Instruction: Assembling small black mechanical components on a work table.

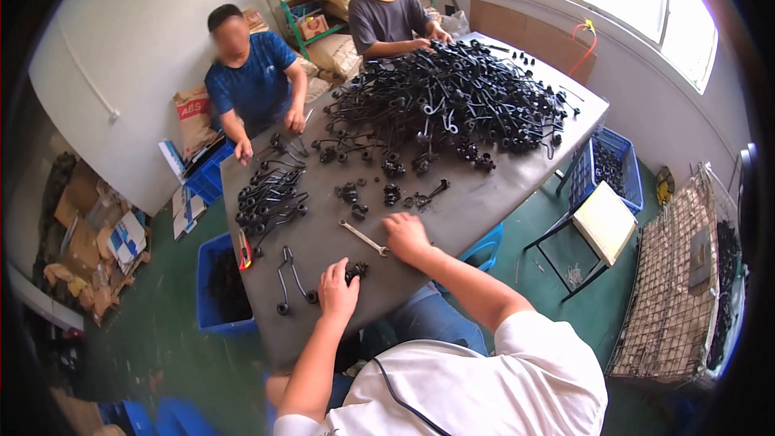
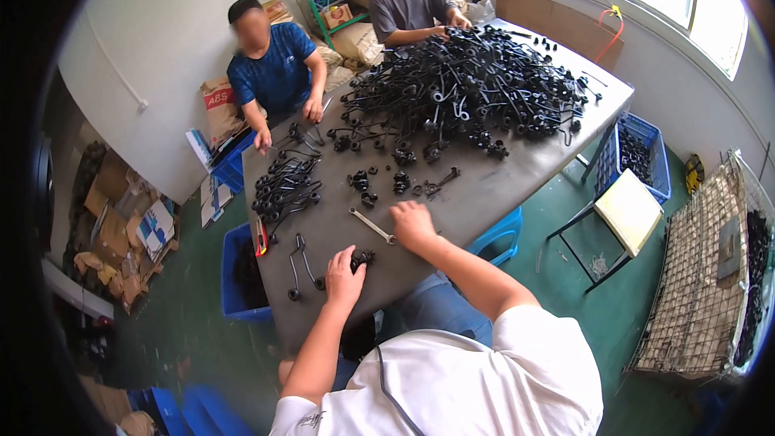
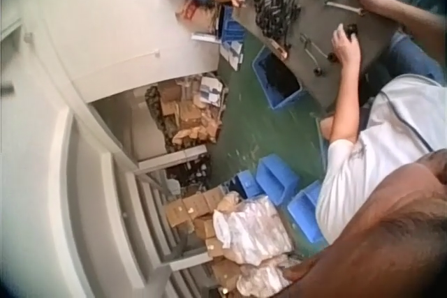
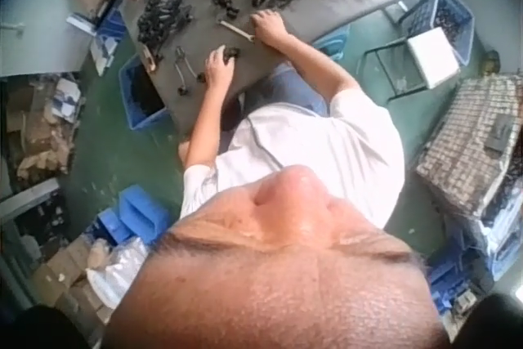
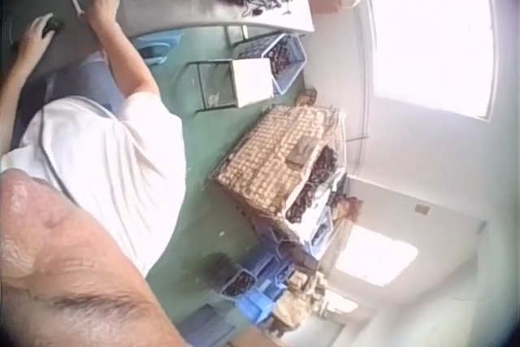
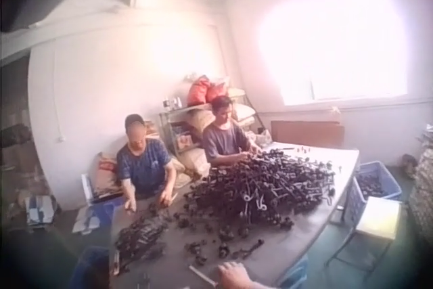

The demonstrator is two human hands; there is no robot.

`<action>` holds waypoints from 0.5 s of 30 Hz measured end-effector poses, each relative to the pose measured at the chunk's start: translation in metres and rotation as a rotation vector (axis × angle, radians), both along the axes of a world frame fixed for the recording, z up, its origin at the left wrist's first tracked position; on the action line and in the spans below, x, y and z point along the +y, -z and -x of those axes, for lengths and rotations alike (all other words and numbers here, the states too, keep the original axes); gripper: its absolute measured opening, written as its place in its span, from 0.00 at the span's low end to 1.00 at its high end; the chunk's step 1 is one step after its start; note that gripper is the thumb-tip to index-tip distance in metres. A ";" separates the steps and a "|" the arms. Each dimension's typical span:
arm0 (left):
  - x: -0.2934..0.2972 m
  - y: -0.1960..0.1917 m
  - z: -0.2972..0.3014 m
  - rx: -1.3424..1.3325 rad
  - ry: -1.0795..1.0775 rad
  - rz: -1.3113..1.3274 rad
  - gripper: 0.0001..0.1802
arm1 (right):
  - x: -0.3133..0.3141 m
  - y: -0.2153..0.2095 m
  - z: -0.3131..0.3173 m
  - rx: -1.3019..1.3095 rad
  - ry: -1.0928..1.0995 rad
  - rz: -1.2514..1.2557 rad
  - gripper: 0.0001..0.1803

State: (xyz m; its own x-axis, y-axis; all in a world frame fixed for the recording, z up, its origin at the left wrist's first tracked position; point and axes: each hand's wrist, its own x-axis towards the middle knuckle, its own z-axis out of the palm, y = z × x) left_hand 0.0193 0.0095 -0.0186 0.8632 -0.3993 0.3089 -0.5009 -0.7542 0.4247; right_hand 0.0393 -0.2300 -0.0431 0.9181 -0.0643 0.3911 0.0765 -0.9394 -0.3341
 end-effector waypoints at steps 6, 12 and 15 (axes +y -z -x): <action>-0.010 0.008 -0.007 0.011 -0.039 -0.005 0.30 | 0.034 -0.018 0.027 -0.083 -0.244 0.020 0.12; -0.014 -0.005 -0.015 -0.011 -0.011 0.017 0.27 | 0.010 -0.017 0.004 -0.087 -0.087 0.173 0.08; -0.016 -0.011 -0.017 -0.065 0.043 -0.022 0.26 | 0.016 -0.020 0.006 -0.206 -0.130 -0.030 0.10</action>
State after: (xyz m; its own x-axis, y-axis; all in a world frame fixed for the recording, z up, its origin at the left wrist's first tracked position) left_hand 0.0363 -0.0064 -0.0072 0.8237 -0.4426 0.3544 -0.5587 -0.7401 0.3743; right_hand 0.0335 -0.2138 -0.0227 0.8205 0.0345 0.5705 0.2655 -0.9070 -0.3270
